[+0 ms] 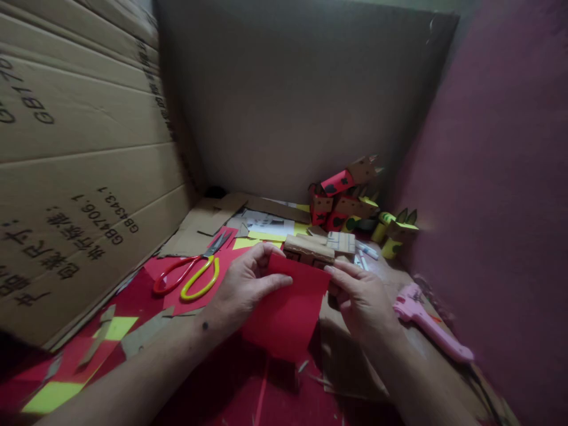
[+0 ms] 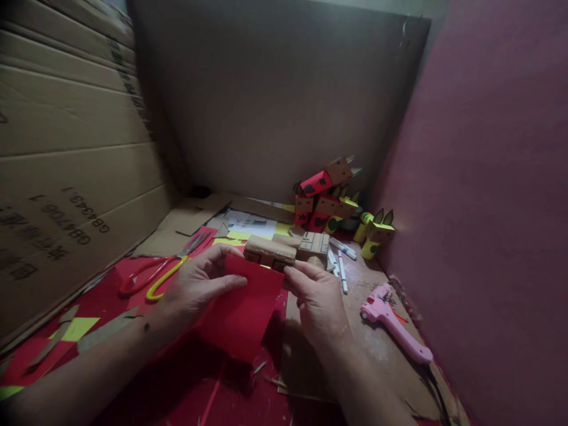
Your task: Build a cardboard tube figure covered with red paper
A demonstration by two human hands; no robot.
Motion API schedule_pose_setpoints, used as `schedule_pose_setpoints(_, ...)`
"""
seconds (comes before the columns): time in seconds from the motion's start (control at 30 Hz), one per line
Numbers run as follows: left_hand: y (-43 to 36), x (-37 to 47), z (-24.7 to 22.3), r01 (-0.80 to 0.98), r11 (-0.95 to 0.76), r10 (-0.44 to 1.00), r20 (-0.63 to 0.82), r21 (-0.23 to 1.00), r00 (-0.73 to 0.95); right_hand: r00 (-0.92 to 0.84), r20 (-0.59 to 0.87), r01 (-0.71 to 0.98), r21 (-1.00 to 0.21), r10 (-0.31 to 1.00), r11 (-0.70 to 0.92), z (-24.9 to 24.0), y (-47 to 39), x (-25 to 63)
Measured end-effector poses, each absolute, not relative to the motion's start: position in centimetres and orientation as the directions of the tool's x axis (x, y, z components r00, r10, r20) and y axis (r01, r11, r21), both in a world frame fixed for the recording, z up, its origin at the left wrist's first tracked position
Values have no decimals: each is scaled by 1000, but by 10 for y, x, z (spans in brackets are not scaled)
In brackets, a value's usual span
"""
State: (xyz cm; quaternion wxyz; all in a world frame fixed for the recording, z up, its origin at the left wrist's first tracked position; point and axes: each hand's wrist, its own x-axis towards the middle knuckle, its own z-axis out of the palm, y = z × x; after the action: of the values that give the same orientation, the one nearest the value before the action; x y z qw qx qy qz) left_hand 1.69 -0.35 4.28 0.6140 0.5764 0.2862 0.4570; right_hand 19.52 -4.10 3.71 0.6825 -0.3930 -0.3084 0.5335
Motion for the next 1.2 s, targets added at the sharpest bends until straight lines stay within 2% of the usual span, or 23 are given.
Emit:
schedule_pose_setpoints(0.23,-2,22,45,-237,-64,941,137,969,308,146,105,-448,-879,984,161,38,-48,190)
schedule_pose_setpoints(0.43,-2,19,47,-136,-67,947,106,988,305,130,150,-435,-880,980,192,38,-52,188)
schedule_pose_setpoints(0.57,-3,20,49,-128,-43,950,81,991,303,137,178,-456,-862,974,222,36,-52,189)
schedule_pose_setpoints(0.77,0,19,47,-170,-21,937,79,985,341,193,126,-490,-847,973,207,30,-52,188)
schedule_pose_setpoints(1.0,-1,21,48,-176,-8,940,67,984,335,199,136,-406,-890,971,208,22,-50,189)
schedule_pose_setpoints(1.2,0,19,46,-150,-67,932,115,986,344,208,140,-350,-914,968,207,19,-49,190)
